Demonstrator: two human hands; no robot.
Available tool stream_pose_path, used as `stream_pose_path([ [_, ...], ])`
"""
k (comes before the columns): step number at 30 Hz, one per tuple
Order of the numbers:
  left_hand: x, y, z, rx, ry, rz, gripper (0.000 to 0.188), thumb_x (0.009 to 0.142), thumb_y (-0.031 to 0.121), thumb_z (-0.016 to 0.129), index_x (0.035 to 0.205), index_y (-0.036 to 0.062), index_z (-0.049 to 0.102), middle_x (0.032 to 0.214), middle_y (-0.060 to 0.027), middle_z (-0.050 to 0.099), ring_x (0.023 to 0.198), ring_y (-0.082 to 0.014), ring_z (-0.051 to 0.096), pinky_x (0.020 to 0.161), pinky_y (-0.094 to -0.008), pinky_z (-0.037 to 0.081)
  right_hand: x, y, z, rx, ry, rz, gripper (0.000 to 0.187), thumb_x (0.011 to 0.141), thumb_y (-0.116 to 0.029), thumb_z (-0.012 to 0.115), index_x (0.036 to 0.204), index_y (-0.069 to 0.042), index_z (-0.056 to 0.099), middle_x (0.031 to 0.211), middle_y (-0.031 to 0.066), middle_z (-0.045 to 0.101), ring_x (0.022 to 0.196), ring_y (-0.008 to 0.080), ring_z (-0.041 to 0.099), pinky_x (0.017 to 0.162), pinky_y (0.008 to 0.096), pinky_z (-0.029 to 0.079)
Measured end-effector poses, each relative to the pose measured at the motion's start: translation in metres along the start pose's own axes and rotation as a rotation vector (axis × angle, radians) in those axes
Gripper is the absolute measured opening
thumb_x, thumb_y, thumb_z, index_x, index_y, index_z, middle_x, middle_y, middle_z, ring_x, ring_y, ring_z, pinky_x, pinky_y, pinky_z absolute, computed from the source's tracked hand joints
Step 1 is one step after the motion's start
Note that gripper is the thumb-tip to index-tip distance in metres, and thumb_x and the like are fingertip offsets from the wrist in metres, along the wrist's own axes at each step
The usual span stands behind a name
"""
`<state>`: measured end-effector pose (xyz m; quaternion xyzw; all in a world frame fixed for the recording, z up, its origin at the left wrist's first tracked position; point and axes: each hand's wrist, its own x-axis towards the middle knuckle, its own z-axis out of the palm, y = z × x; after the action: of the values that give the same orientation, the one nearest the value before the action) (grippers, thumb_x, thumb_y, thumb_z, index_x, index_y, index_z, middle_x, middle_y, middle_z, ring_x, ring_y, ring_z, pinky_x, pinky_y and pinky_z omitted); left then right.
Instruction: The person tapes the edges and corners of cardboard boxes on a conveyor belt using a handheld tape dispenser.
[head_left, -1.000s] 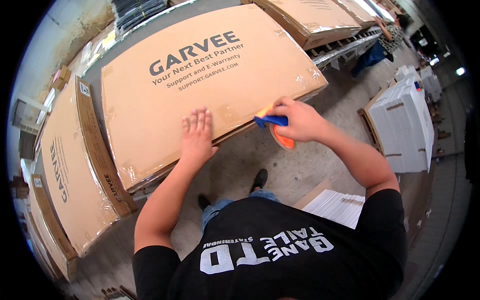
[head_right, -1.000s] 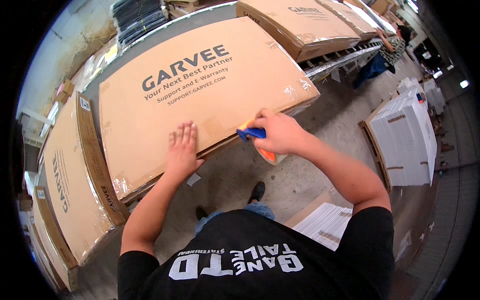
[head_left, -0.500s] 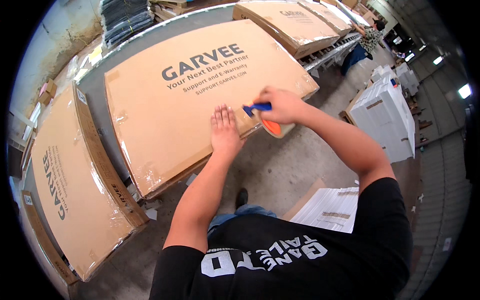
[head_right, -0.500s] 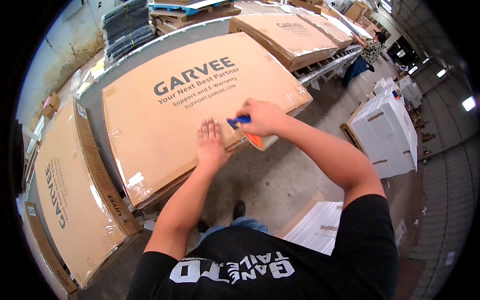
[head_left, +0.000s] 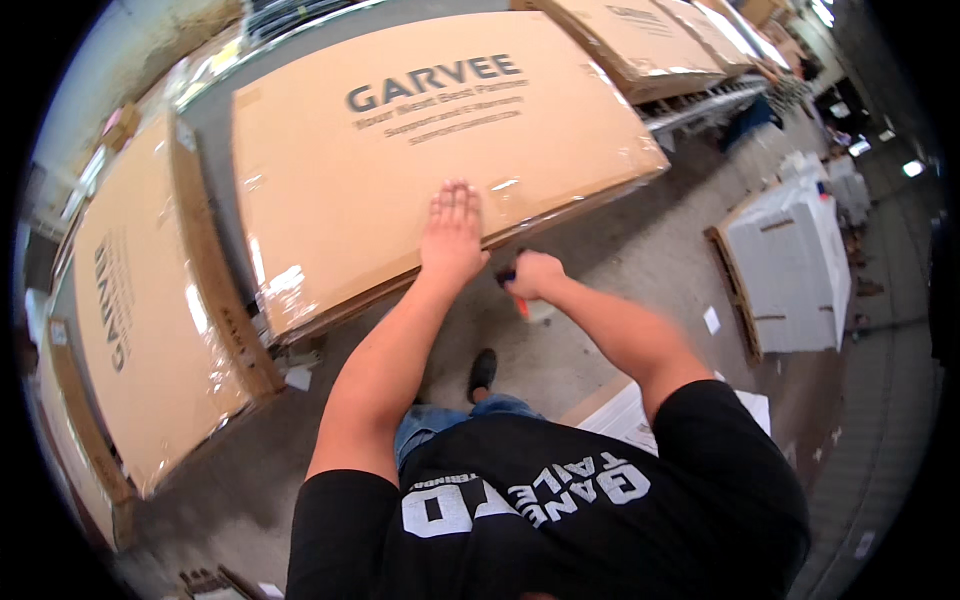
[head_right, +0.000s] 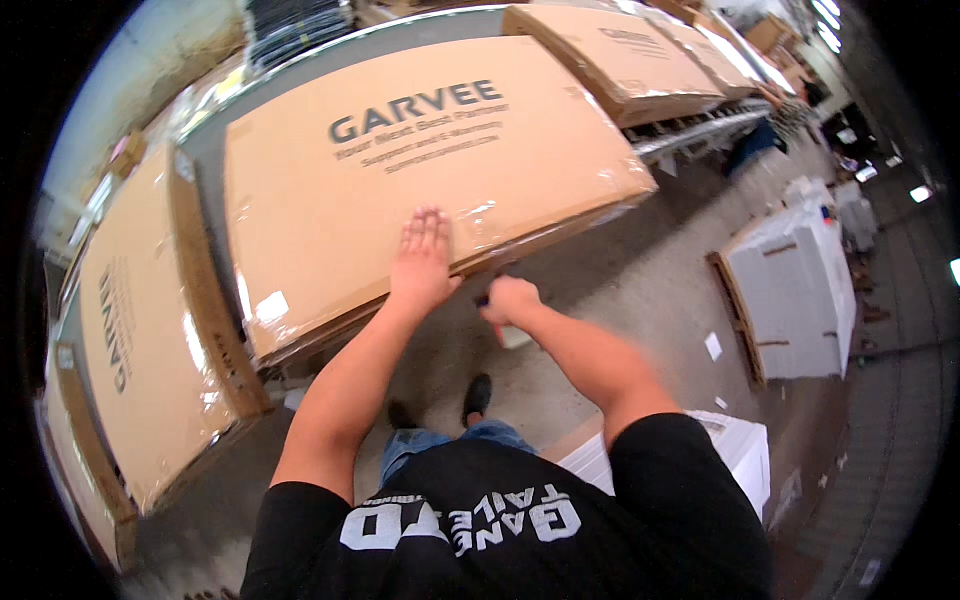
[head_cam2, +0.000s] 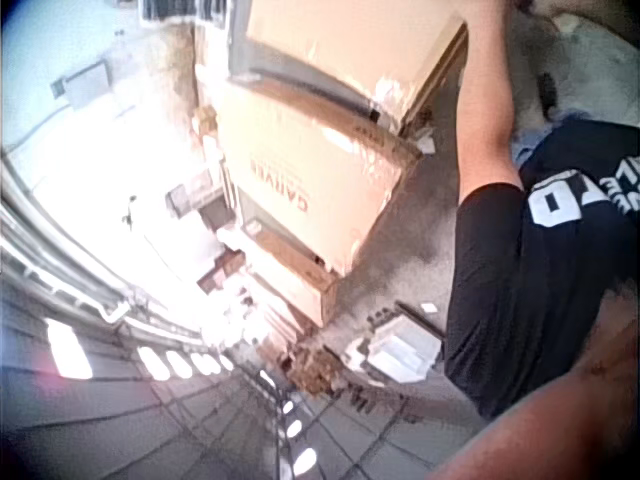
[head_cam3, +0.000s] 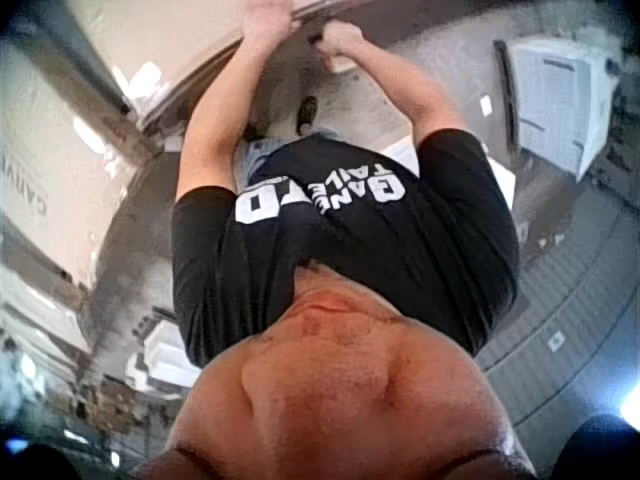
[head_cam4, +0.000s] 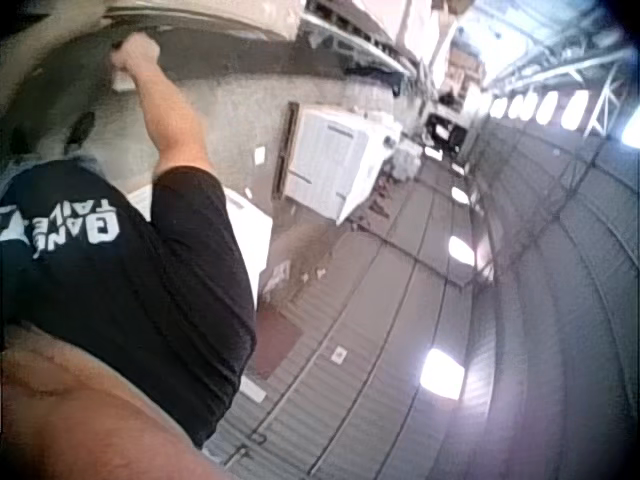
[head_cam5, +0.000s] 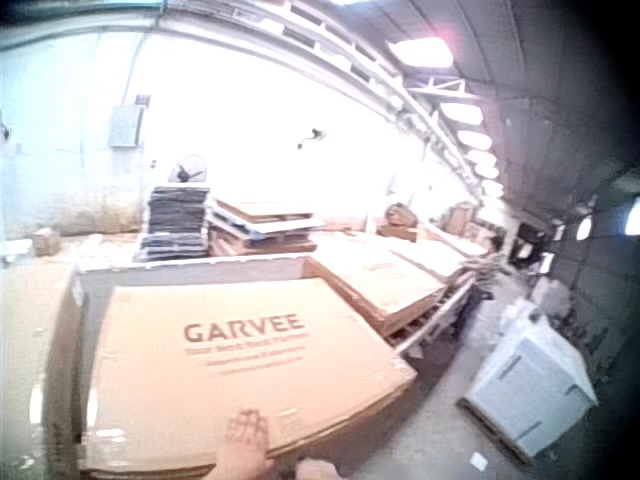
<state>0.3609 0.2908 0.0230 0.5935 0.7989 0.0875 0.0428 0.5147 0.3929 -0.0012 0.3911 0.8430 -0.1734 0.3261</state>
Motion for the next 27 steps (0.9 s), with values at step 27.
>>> stream_pose_path([
  [27, -0.199, -0.197, -0.035, -0.207, 0.208, -0.205, 0.120, 0.060, 0.031, 0.092, 0.150, -0.0090, 0.023, 0.159, -0.0269, 0.022, 0.149, -0.0487, 0.016, 0.123, -0.0501, 0.018, -0.120, -0.288, -0.044, 0.108, 0.592, -0.329, 0.038, 0.078, -0.038, 0.064, 0.109, -0.019, 0.074, 0.109, 0.0171, 0.061, 0.101, 0.0365, 0.065, 0.091, 0.0439, 0.052],
])
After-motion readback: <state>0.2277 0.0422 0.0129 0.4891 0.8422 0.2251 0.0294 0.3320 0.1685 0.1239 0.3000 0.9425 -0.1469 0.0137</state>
